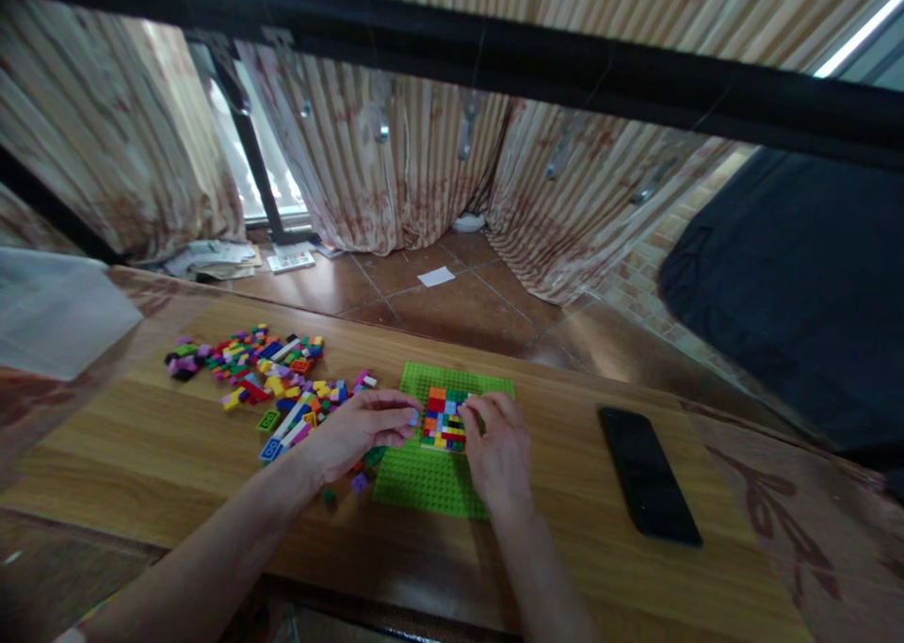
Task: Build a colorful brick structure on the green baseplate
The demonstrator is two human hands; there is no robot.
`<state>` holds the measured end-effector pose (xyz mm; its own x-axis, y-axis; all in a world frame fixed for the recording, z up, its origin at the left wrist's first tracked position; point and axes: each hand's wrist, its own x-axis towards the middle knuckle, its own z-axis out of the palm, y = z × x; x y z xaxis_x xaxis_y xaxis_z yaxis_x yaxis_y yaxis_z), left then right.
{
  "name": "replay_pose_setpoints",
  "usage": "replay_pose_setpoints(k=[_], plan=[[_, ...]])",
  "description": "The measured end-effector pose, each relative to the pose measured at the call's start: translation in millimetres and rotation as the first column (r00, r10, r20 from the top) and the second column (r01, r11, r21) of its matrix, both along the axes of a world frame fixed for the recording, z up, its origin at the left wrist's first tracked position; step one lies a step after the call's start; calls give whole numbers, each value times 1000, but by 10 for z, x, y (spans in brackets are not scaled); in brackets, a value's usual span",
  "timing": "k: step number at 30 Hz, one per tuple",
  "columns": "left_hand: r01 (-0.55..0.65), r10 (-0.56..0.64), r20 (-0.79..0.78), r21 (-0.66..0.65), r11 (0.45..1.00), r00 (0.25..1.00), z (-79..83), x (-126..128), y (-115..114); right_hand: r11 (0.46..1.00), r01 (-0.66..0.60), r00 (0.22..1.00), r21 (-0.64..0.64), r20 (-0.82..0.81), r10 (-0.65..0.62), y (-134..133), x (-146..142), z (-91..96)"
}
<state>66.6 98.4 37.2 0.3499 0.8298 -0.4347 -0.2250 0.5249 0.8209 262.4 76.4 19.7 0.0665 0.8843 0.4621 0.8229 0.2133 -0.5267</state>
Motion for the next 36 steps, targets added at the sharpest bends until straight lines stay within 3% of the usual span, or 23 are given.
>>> replay_pose_setpoints(k=[5,14,18,23,36], plan=[[1,-1,-15,6,1000,1000,5,-2,-5,999,-35,999,-2,34,35,5,5,-1],[15,-15,-16,23,1000,1000,-20,6,-13,998,60,998,-19,-35,-60,13,-20,-20],[21,-20,-27,21,1000,999,-22,5,-6,1000,9,998,24,-62,-7,7,-20,-46],[18,-17,-31,28,999,999,-6,4,-7,996,-33,999,84,4,32,-1,-17,-59],[20,-19,-31,26,999,999,-18,29,-18,997,-47,994,61,99,41,-35,-24,-60]])
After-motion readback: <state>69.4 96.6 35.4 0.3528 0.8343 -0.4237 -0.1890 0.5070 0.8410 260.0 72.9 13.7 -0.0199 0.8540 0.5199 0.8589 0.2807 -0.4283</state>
